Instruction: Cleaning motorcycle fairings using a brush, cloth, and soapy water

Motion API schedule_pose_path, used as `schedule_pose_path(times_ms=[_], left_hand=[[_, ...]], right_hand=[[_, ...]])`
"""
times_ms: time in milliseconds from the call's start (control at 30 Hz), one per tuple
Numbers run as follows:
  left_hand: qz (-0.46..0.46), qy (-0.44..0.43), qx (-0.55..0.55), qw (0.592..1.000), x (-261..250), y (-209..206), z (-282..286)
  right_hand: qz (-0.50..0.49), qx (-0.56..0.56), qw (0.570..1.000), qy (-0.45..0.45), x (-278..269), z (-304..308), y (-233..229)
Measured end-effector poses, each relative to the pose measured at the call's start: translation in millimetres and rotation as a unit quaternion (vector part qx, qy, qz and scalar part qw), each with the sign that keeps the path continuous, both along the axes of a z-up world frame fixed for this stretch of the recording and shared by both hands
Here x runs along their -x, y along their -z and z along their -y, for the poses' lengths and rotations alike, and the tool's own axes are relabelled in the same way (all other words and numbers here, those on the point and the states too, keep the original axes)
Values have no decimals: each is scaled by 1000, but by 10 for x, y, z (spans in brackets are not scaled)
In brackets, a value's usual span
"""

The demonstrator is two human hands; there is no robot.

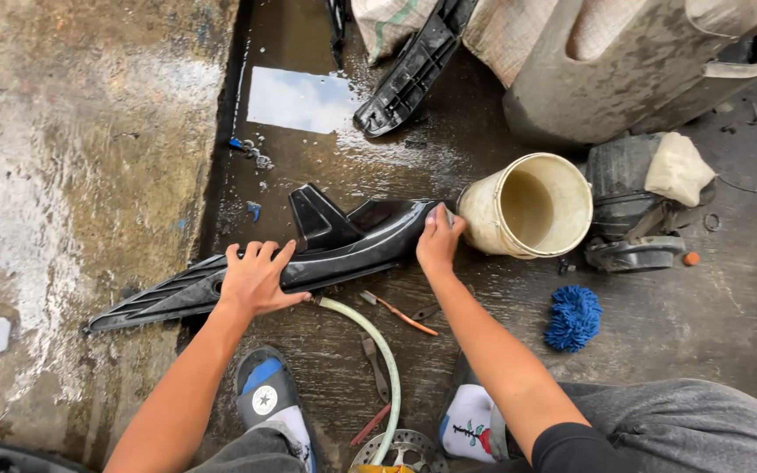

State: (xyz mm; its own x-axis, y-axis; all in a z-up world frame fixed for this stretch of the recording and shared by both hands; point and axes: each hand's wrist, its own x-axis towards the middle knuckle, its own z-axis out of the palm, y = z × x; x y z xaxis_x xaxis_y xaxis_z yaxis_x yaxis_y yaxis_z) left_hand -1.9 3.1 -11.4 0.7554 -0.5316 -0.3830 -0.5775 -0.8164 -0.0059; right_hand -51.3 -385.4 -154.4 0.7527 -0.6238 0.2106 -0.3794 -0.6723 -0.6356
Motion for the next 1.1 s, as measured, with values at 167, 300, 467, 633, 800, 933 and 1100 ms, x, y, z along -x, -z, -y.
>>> schedule_pose_path(times_ms=[167,300,467,633,800,933,1100], left_hand=[[5,-4,13,1000,-30,40,-15],[-39,2,-9,999,-50,9,-3],[-37,4,-9,999,-54,-20,4],[-38,0,-4,999,-50,12,-7],[-9,6,23,1000,-9,3,-47],[8,-3,40,999,9,95,-68],[14,6,45,999,9,99,-83]], right_hand=[[69,27,994,-78,335,-531,-549],[93,95,975,-180,605,-845,-401],[99,155,943,-278,622,-1372,-779],[91,213,918,-321,561,-1049,-825],[70,181,959,-208,581,-530,-789],[76,180,959,-206,417,-977,-1020],[49,204,930,-303,304,-1957,-1171]])
